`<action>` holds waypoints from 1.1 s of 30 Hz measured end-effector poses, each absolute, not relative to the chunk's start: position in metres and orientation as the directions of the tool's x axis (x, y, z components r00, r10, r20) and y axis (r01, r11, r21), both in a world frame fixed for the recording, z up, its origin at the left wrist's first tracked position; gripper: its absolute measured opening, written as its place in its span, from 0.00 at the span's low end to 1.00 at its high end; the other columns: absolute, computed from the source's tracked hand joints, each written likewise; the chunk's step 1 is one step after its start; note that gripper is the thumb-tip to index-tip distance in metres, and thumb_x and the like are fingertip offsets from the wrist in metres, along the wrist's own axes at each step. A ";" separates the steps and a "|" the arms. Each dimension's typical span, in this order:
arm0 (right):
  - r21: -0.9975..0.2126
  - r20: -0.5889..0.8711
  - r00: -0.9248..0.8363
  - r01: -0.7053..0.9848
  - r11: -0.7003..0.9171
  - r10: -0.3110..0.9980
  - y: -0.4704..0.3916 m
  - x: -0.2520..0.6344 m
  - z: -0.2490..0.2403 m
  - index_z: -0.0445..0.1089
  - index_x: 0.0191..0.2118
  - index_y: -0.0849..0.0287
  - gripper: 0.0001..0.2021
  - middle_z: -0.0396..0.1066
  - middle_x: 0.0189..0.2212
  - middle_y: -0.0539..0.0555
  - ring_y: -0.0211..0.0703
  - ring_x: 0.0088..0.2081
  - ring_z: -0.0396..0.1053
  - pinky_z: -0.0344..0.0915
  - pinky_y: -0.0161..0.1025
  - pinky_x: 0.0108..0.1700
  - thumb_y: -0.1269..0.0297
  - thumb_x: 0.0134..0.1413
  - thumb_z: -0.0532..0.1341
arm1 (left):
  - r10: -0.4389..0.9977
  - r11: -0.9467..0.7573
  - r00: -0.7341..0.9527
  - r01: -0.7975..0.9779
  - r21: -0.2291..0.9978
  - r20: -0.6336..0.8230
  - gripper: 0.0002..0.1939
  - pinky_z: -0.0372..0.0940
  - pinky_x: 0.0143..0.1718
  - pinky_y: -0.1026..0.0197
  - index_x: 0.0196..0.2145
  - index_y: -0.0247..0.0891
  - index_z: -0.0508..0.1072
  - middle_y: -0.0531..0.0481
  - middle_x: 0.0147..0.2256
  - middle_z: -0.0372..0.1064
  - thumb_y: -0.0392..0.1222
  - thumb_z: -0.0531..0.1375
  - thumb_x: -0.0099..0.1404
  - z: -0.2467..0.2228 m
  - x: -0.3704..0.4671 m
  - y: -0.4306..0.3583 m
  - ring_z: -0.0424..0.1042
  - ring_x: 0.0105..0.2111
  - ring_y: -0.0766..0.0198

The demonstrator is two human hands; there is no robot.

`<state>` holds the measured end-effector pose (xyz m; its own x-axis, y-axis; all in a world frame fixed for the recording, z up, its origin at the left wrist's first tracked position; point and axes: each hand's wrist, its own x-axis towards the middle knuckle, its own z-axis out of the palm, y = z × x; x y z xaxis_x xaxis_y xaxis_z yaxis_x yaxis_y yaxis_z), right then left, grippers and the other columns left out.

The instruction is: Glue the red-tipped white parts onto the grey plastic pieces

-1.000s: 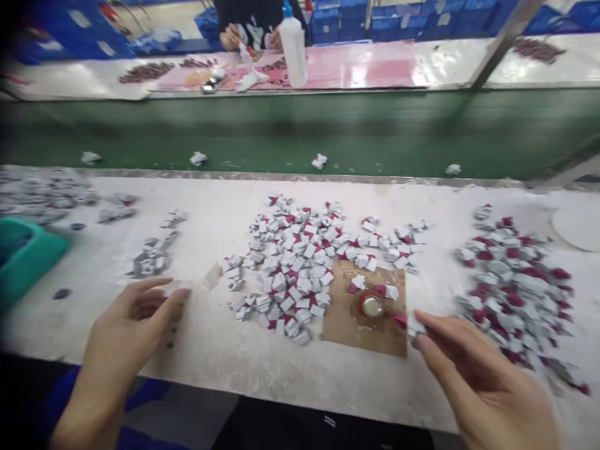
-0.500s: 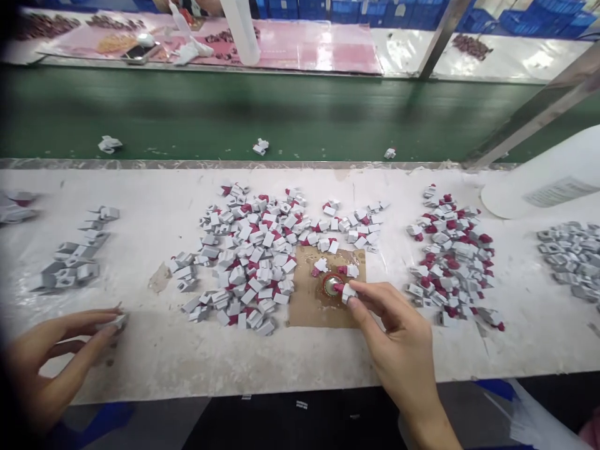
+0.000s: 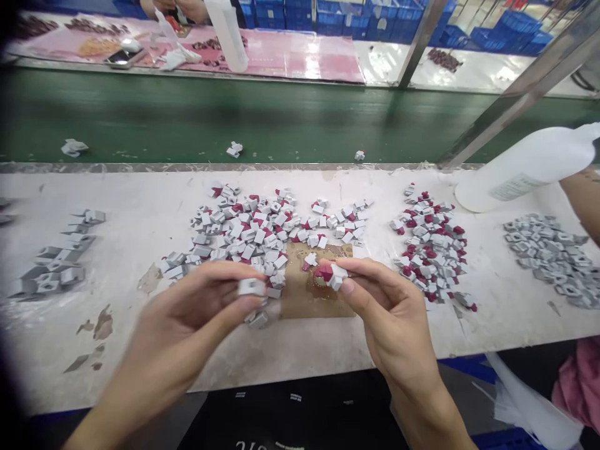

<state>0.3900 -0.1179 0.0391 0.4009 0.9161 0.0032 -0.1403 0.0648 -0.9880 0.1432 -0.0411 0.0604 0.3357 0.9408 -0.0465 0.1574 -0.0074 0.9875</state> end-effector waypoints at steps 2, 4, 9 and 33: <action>-0.980 -0.024 0.348 -0.194 0.047 0.937 -0.114 0.388 0.049 0.92 0.49 0.40 0.06 0.92 0.48 0.52 0.55 0.52 0.92 0.89 0.46 0.57 0.53 0.69 0.81 | 0.885 0.081 0.461 -0.012 0.997 -0.066 0.05 0.88 0.48 0.57 0.47 0.50 0.88 0.50 0.46 0.89 0.41 0.74 0.76 0.064 0.177 -0.036 0.90 0.45 0.55; -0.976 -0.037 0.344 -0.215 0.040 0.938 -0.114 0.387 0.054 0.92 0.48 0.40 0.06 0.92 0.47 0.52 0.56 0.51 0.92 0.90 0.49 0.58 0.53 0.68 0.82 | 0.844 0.140 0.532 -0.096 0.986 -0.068 0.06 0.88 0.55 0.54 0.48 0.49 0.88 0.49 0.49 0.89 0.39 0.73 0.76 0.064 0.195 -0.032 0.91 0.49 0.54; -0.975 -0.031 0.412 -0.212 0.062 0.911 -0.119 0.391 0.049 0.93 0.48 0.42 0.08 0.93 0.45 0.52 0.53 0.49 0.92 0.89 0.43 0.55 0.53 0.66 0.83 | 0.802 0.165 0.593 -0.110 0.980 -0.069 0.08 0.87 0.59 0.52 0.48 0.48 0.88 0.49 0.51 0.89 0.36 0.72 0.76 0.059 0.205 -0.027 0.90 0.53 0.53; -0.655 0.110 0.241 0.747 -0.112 0.964 0.152 0.430 0.057 0.90 0.55 0.62 0.21 0.79 0.72 0.67 0.68 0.69 0.80 0.72 0.65 0.76 0.84 0.60 0.70 | 0.957 -0.218 0.282 0.540 0.813 0.069 0.08 0.77 0.56 0.48 0.43 0.36 0.82 0.41 0.45 0.85 0.26 0.69 0.70 0.067 0.227 0.163 0.84 0.47 0.52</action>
<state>0.4298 0.1517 0.0569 0.2411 0.9643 0.1098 0.7473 -0.1122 -0.6550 0.2268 0.1632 0.0669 0.2817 0.9570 0.0693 0.5399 -0.2178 0.8131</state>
